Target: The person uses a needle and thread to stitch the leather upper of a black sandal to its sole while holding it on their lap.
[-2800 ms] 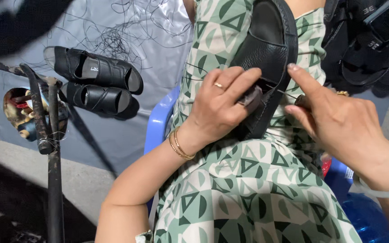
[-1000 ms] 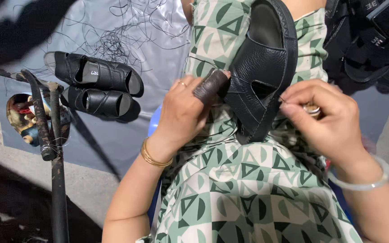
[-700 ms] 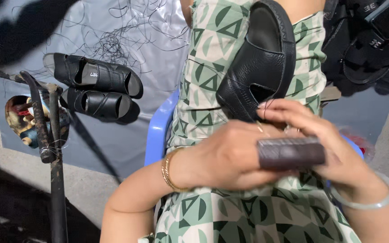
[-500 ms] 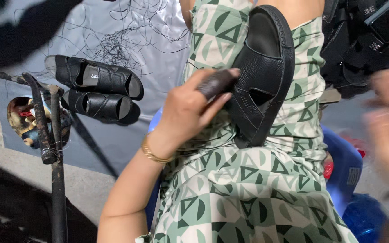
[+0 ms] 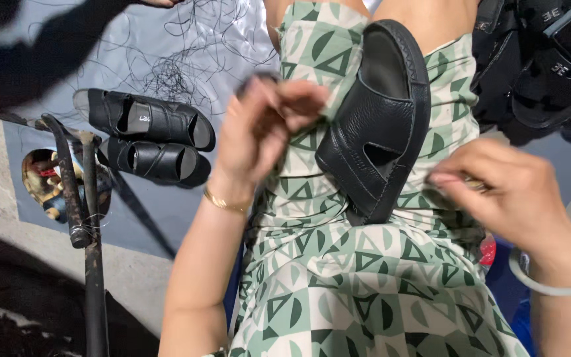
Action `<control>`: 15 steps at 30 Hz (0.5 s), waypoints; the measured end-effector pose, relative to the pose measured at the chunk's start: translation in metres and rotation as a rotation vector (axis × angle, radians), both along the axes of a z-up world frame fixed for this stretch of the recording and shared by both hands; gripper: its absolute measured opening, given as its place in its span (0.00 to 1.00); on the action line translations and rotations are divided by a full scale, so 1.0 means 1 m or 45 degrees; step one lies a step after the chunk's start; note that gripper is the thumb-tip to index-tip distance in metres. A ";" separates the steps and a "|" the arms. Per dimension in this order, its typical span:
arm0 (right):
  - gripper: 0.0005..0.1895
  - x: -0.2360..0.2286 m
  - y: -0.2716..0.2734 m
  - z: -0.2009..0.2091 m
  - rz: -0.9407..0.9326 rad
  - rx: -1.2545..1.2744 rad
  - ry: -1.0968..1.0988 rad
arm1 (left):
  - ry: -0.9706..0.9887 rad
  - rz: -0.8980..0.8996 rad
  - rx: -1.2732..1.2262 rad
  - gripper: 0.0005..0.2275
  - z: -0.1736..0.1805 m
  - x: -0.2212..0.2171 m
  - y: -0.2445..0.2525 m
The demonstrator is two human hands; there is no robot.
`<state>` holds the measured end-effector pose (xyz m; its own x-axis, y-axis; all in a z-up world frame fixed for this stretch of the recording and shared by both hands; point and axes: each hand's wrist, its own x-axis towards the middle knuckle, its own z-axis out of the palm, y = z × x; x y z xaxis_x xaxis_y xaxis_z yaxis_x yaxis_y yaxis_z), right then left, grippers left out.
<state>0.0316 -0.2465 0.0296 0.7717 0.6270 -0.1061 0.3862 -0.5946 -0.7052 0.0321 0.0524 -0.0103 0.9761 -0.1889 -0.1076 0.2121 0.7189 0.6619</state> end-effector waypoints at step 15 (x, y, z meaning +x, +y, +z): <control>0.11 -0.015 0.010 0.021 -0.718 0.892 0.525 | -0.078 0.357 0.470 0.11 0.031 0.013 -0.016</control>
